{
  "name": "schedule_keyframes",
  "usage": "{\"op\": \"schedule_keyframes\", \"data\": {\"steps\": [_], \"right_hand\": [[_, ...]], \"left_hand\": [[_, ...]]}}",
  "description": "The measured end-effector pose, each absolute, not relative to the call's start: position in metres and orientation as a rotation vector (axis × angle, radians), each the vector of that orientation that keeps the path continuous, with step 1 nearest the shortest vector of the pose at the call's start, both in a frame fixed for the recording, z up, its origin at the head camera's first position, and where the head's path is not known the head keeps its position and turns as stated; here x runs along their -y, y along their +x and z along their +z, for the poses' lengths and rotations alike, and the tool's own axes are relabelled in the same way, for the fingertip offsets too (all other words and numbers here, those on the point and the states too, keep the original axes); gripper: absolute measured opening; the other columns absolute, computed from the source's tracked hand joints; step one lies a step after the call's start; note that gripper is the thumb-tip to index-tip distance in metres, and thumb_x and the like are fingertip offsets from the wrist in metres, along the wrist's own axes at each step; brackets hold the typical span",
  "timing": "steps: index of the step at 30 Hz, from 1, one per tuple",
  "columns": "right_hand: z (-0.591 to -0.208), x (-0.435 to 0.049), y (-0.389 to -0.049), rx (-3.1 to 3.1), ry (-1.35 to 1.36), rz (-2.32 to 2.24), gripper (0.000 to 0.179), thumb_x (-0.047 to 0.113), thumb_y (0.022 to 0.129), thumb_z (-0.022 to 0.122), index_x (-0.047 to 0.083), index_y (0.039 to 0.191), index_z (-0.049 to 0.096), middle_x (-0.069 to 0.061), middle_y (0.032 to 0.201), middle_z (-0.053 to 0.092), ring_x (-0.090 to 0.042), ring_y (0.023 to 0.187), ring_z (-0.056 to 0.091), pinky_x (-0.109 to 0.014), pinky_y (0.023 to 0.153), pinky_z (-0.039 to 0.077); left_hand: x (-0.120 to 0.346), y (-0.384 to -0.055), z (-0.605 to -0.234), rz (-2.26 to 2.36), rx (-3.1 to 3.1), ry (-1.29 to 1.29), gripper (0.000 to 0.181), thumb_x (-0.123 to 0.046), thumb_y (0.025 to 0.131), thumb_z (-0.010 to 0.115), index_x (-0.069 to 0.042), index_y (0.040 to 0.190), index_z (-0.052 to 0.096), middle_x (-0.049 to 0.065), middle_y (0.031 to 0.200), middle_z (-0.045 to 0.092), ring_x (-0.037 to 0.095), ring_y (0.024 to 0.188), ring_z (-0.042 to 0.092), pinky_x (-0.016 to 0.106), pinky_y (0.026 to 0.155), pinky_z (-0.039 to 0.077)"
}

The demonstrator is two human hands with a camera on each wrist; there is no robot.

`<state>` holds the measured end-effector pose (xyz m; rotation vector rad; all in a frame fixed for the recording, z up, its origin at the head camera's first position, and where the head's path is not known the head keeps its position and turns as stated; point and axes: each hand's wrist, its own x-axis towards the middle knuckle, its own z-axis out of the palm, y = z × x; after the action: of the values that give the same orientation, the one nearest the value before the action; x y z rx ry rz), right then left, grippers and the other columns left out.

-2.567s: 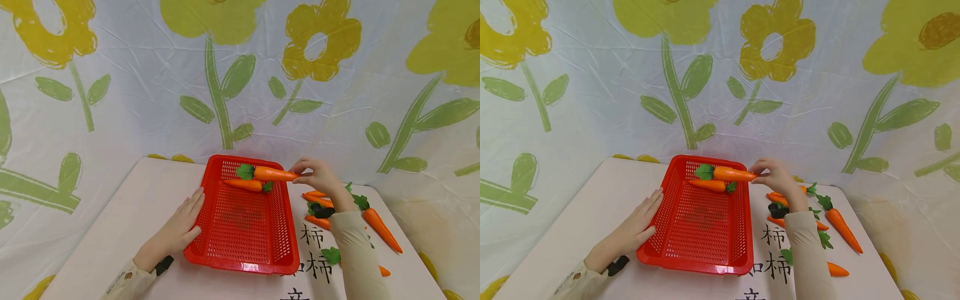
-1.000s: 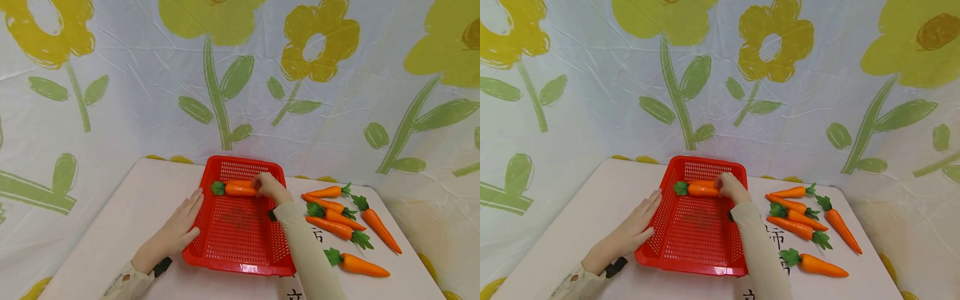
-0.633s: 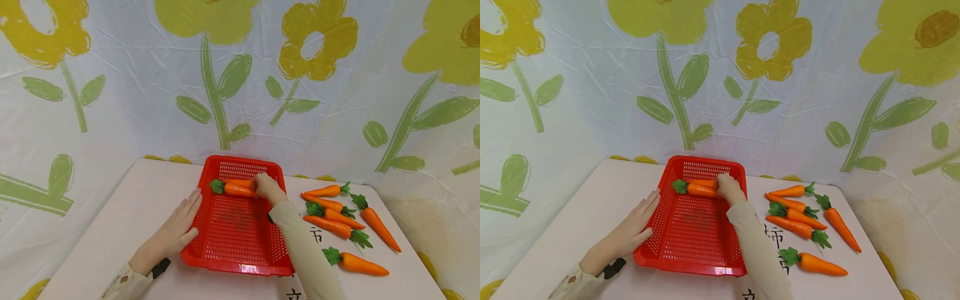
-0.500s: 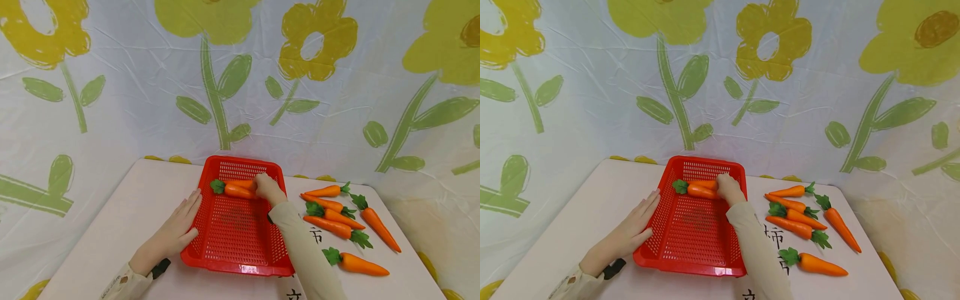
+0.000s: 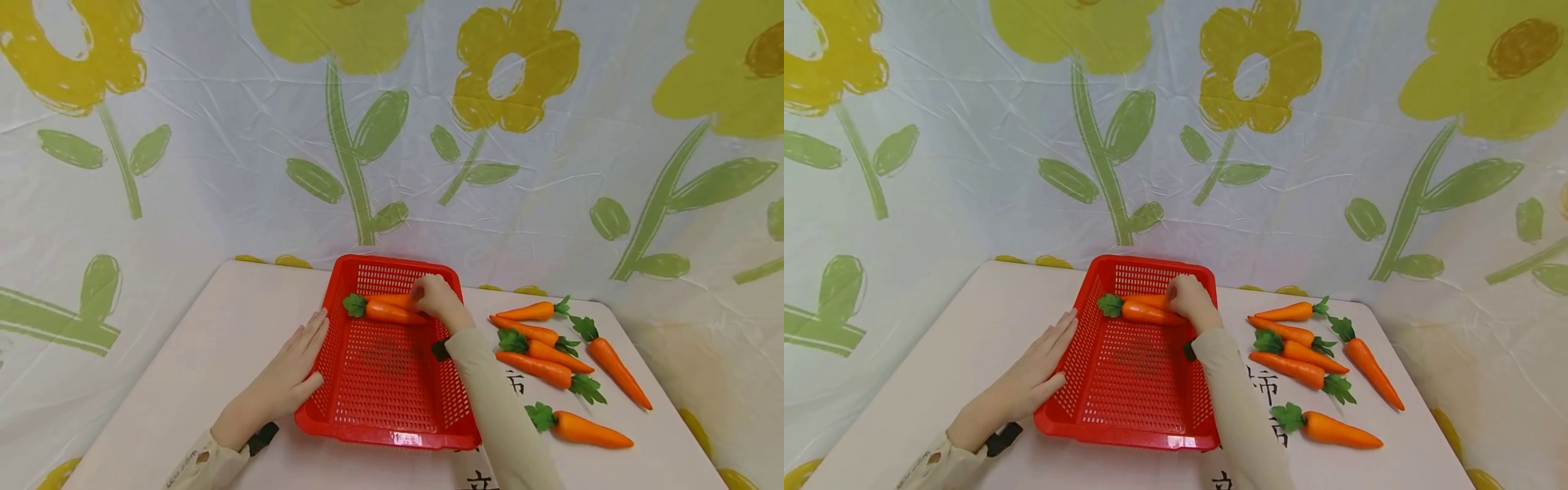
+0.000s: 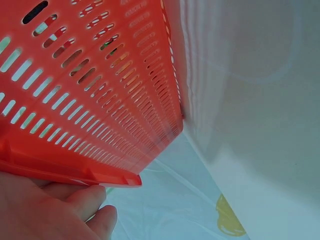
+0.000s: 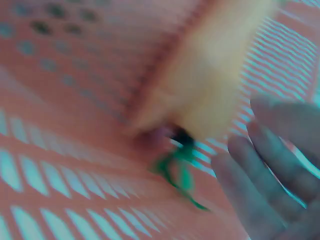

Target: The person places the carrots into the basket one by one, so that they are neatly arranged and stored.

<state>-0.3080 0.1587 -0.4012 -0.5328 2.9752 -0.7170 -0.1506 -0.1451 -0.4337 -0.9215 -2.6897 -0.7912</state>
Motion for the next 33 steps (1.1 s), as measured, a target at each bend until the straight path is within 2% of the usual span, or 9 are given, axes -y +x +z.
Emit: {"op": "schedule_keyframes", "data": {"steps": [5, 11, 15, 21, 28, 33], "right_hand": [[-0.379, -0.163, -0.302, -2.969, -0.627, -0.869, 0.009, 0.001, 0.076, 0.078, 0.002, 0.084, 0.073, -0.003, 0.071, 0.065, -0.018, 0.067, 0.058, -0.031, 0.063, 0.051], [-0.352, -0.166, -0.284, -2.95, -0.704, -1.034, 0.012, 0.003, 0.082, 0.074, -0.003, 0.092, 0.072, -0.008, 0.079, 0.068, -0.021, 0.072, 0.062, -0.034, 0.068, 0.054], [-0.335, -0.171, -0.266, -2.964, -0.707, -1.154, 0.01, 0.005, 0.086, 0.072, -0.001, 0.095, 0.073, -0.007, 0.082, 0.069, -0.022, 0.074, 0.063, -0.037, 0.07, 0.054], [-0.317, -0.184, -0.231, -3.067, -0.786, -1.31, 0.005, 0.009, 0.089, 0.071, 0.005, 0.091, 0.074, -0.003, 0.084, 0.07, -0.019, 0.077, 0.063, -0.038, 0.074, 0.055], [-0.318, -0.205, -0.196, -3.284, -0.944, -1.415, 0.004, 0.004, 0.085, 0.074, 0.007, 0.088, 0.075, -0.001, 0.083, 0.071, -0.016, 0.073, 0.066, -0.032, 0.068, 0.058], [-0.329, -0.23, -0.177, -3.39, -0.927, -1.375, 0.01, -0.001, 0.081, 0.077, 0.007, 0.087, 0.074, 0.001, 0.081, 0.071, -0.011, 0.071, 0.066, -0.019, 0.069, 0.055]], "left_hand": [[0.146, -0.15, -0.435, -0.798, 2.685, -0.917, 0.076, -0.009, 0.086, 0.049, 0.009, 0.154, 0.019, 0.019, 0.164, 0.013, 0.034, 0.15, 0.015, 0.05, 0.119, 0.016], [0.145, -0.15, -0.435, -0.799, 2.673, -0.922, 0.077, -0.009, 0.086, 0.049, 0.01, 0.153, 0.02, 0.019, 0.164, 0.013, 0.035, 0.15, 0.015, 0.05, 0.119, 0.016], [0.145, -0.15, -0.435, -0.798, 2.67, -0.928, 0.076, -0.009, 0.085, 0.049, 0.01, 0.153, 0.02, 0.02, 0.163, 0.013, 0.035, 0.15, 0.015, 0.051, 0.119, 0.017], [0.146, -0.151, -0.434, -0.792, 2.679, -0.924, 0.076, -0.009, 0.086, 0.049, 0.009, 0.153, 0.02, 0.019, 0.164, 0.013, 0.034, 0.15, 0.014, 0.051, 0.119, 0.016], [0.146, -0.152, -0.435, -0.784, 2.676, -0.932, 0.076, -0.01, 0.086, 0.049, 0.009, 0.154, 0.019, 0.019, 0.164, 0.012, 0.034, 0.15, 0.013, 0.049, 0.12, 0.015], [0.144, -0.152, -0.435, -0.797, 2.677, -0.94, 0.077, -0.009, 0.086, 0.05, 0.01, 0.154, 0.019, 0.019, 0.164, 0.012, 0.034, 0.15, 0.014, 0.051, 0.119, 0.016]]}}
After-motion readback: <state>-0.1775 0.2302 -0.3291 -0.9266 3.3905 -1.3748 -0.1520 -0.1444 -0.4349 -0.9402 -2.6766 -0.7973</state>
